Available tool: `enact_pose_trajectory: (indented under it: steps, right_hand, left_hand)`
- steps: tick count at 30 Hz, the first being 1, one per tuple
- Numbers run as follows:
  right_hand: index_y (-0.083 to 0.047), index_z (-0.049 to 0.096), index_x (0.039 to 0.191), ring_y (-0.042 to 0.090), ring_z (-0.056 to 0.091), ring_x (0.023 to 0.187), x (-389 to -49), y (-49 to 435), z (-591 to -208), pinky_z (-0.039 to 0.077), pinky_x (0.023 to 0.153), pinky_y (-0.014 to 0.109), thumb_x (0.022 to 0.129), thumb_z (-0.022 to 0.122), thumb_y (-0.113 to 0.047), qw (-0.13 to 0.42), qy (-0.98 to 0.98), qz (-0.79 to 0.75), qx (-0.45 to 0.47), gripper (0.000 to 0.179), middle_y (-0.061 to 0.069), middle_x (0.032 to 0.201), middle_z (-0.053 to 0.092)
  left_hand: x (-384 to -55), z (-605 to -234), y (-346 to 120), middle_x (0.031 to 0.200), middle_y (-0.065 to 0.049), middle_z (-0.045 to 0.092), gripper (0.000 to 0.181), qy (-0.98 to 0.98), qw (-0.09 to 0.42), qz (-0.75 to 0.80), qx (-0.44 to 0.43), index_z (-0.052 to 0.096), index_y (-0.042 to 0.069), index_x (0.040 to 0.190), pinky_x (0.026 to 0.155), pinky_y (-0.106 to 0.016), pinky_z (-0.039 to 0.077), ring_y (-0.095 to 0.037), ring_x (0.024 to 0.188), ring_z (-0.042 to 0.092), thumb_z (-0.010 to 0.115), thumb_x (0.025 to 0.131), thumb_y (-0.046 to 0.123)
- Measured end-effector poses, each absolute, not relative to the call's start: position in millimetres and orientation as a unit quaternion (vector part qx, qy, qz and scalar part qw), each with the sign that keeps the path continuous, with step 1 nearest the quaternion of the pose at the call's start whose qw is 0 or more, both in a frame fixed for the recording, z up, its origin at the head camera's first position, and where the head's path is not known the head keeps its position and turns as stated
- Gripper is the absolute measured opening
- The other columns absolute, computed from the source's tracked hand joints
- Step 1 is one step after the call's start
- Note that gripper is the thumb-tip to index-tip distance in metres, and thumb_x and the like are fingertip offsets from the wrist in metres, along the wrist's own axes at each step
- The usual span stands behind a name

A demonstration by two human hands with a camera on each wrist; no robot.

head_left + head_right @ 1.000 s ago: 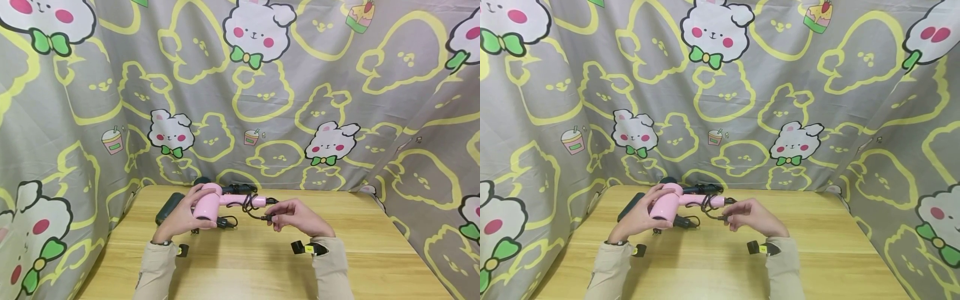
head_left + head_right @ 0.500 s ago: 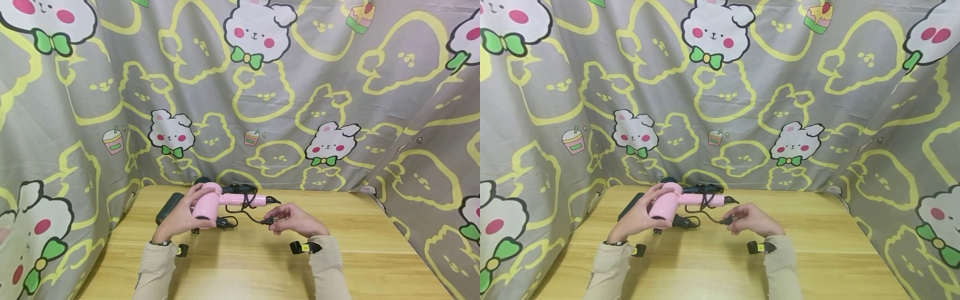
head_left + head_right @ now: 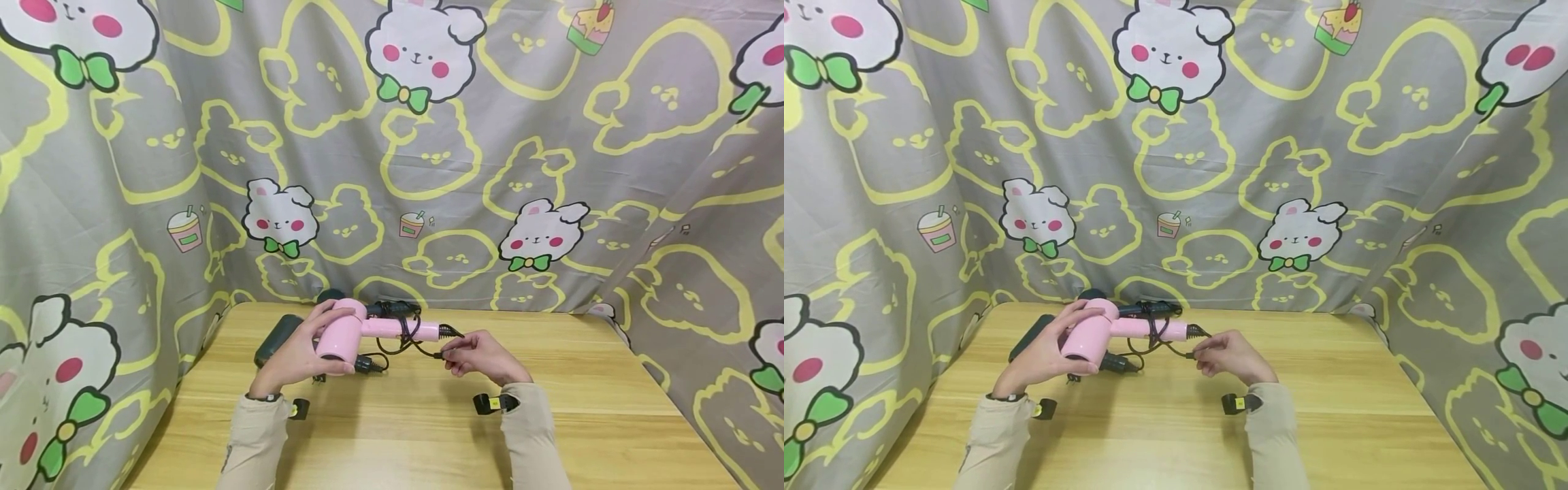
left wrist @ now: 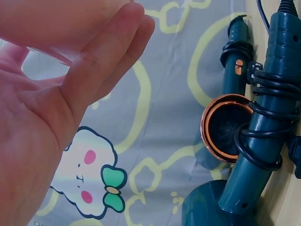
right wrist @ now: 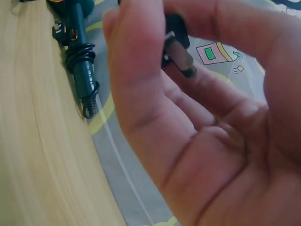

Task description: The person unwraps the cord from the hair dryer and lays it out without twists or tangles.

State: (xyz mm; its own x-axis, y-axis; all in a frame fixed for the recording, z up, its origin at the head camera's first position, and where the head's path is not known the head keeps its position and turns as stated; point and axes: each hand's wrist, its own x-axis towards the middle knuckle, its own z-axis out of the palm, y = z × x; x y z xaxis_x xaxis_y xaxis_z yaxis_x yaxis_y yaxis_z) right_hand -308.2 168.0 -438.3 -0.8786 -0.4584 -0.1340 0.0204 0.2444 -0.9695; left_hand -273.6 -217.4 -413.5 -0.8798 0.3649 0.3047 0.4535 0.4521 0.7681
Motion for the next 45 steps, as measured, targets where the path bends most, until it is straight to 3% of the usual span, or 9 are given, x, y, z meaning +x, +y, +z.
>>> enact_pose_trajectory:
  steps: [6,14,19,23,32,39,45]
  right_hand:
    - [0.018,0.065,0.114,0.009,0.069,0.067,-310.0,166.8,-437.8,0.06,0.067,0.025,0.096,0.068,-0.004,0.158,0.759,-0.625,-0.089,0.028,0.01,0.084,0.077]
    - [0.017,0.064,0.122,0.009,0.07,0.066,-310.2,163.3,-434.0,0.059,0.065,0.022,0.1,0.061,-0.003,0.08,0.757,-0.649,-0.018,0.03,0.014,0.091,0.077]
    - [0.016,0.068,0.116,0.009,0.07,0.07,-310.7,162.5,-432.4,0.06,0.068,0.022,0.097,0.064,-0.005,0.028,0.757,-0.652,0.009,0.029,0.012,0.099,0.075]
    - [0.016,0.068,0.114,0.008,0.074,0.076,-310.6,161.0,-428.7,0.06,0.074,0.021,0.097,0.064,-0.005,0.002,0.738,-0.675,0.025,0.027,0.011,0.094,0.078]
    - [0.019,0.059,0.12,0.012,0.078,0.073,-305.0,154.4,-414.6,0.062,0.077,0.025,0.101,0.059,-0.001,-0.023,0.666,-0.745,0.019,0.028,0.005,0.081,0.079]
    - [0.02,0.062,0.115,0.017,0.079,0.077,-299.2,149.0,-404.3,0.062,0.082,0.029,0.096,0.067,0.004,-0.064,0.609,-0.791,-0.002,0.026,0.01,0.084,0.079]
    - [0.017,0.065,0.115,0.017,0.079,0.082,-291.6,143.1,-396.6,0.061,0.086,0.032,0.093,0.07,0.007,-0.076,0.598,-0.797,-0.04,0.025,0.004,0.089,0.08]
  left_hand:
    - [-275.0,-413.4,-216.0,0.168,-0.015,0.025,0.088,-0.847,0.05,-0.461,-0.258,0.055,0.04,0.145,0.098,-0.055,0.048,-0.043,0.137,0.049,0.098,0.068,0.037]
    - [-275.3,-414.4,-211.8,0.169,-0.015,0.024,0.088,-0.843,0.035,-0.465,-0.27,0.055,0.039,0.145,0.094,-0.051,0.05,-0.046,0.143,0.043,0.098,0.068,0.035]
    - [-276.9,-416.3,-208.6,0.168,-0.011,0.026,0.09,-0.836,0.023,-0.469,-0.284,0.054,0.036,0.147,0.088,-0.045,0.052,-0.042,0.134,0.049,0.098,0.068,0.036]
    - [-278.3,-417.7,-207.0,0.165,-0.008,0.03,0.09,-0.832,0.021,-0.471,-0.294,0.054,0.033,0.147,0.087,-0.043,0.052,-0.039,0.129,0.051,0.098,0.068,0.036]
    - [-278.3,-419.2,-204.9,0.166,-0.008,0.028,0.088,-0.833,0.011,-0.468,-0.294,0.055,0.035,0.146,0.086,-0.044,0.051,-0.04,0.128,0.052,0.098,0.068,0.038]
    - [-277.7,-420.3,-203.5,0.168,-0.01,0.025,0.086,-0.843,0.003,-0.459,-0.279,0.057,0.038,0.143,0.093,-0.048,0.05,-0.045,0.137,0.049,0.098,0.067,0.04]
    - [-278.8,-420.7,-203.7,0.167,-0.009,0.026,0.09,-0.843,0.003,-0.46,-0.278,0.055,0.035,0.146,0.088,-0.045,0.051,-0.04,0.125,0.055,0.098,0.067,0.041]
